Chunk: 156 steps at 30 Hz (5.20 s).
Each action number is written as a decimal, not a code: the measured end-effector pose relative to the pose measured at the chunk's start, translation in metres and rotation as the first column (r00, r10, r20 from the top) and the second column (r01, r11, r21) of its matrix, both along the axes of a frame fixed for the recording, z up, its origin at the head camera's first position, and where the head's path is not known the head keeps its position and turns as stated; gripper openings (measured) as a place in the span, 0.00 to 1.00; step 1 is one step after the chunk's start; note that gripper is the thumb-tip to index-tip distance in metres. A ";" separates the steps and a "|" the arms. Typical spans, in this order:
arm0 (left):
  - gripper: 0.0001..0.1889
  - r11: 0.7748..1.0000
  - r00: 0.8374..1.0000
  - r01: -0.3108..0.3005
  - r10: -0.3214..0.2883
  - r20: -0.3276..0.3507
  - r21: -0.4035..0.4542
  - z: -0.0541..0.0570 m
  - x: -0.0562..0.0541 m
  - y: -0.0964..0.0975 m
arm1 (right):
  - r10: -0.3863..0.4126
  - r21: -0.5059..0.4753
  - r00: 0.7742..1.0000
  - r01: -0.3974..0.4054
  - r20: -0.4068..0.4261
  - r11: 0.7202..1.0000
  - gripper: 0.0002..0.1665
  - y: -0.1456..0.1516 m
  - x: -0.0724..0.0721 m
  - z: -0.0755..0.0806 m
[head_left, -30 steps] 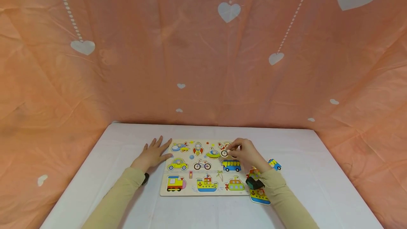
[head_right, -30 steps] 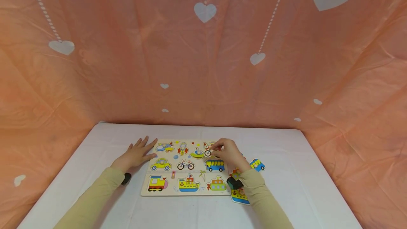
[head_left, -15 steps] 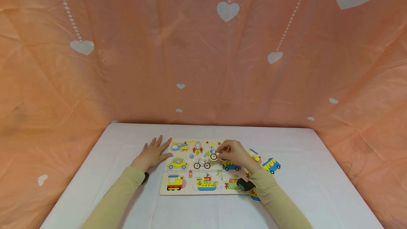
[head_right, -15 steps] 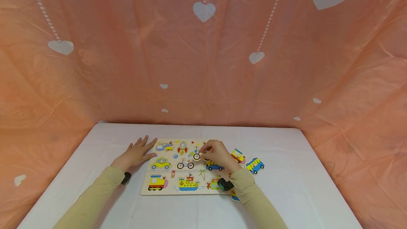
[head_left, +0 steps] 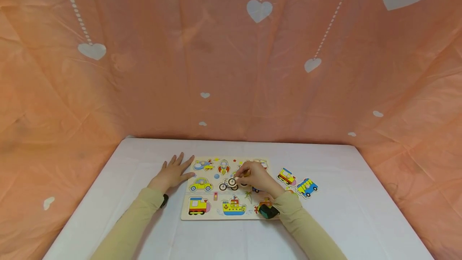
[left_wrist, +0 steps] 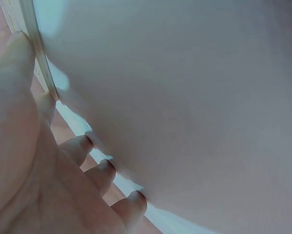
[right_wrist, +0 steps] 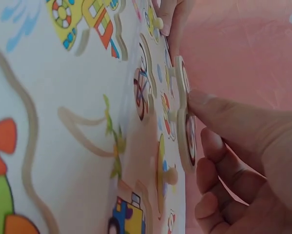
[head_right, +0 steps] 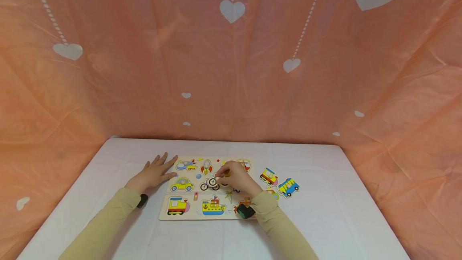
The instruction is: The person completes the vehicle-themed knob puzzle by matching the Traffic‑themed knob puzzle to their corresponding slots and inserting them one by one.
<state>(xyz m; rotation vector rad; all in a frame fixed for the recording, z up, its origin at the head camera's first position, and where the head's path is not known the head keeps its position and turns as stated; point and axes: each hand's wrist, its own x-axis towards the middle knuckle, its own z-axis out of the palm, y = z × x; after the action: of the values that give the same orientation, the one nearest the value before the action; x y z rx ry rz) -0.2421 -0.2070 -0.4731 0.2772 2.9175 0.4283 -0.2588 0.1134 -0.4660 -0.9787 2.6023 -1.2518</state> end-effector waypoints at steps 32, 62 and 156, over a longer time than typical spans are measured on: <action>0.38 1.000 1.000 -0.008 0.008 -0.013 -0.011 0.001 0.002 0.002 | -0.040 0.034 0.992 0.037 0.116 0.999 0.05 -0.029 0.002 -0.012; 0.39 1.000 1.000 -0.005 0.005 0.001 -0.003 0.001 0.001 0.002 | -0.051 0.034 0.991 0.047 0.127 0.998 0.04 -0.034 0.001 -0.017; 0.38 1.000 1.000 0.003 -0.003 0.000 0.018 -0.005 0.000 0.000 | -0.294 0.056 0.939 0.289 0.179 0.956 0.20 0.185 0.017 0.001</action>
<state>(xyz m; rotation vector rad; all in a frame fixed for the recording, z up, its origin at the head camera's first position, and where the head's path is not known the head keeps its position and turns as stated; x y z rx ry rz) -0.2423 -0.2072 -0.4782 0.2841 2.9144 0.4547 -0.2415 0.2984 -0.4647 -0.4534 2.6749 -1.2886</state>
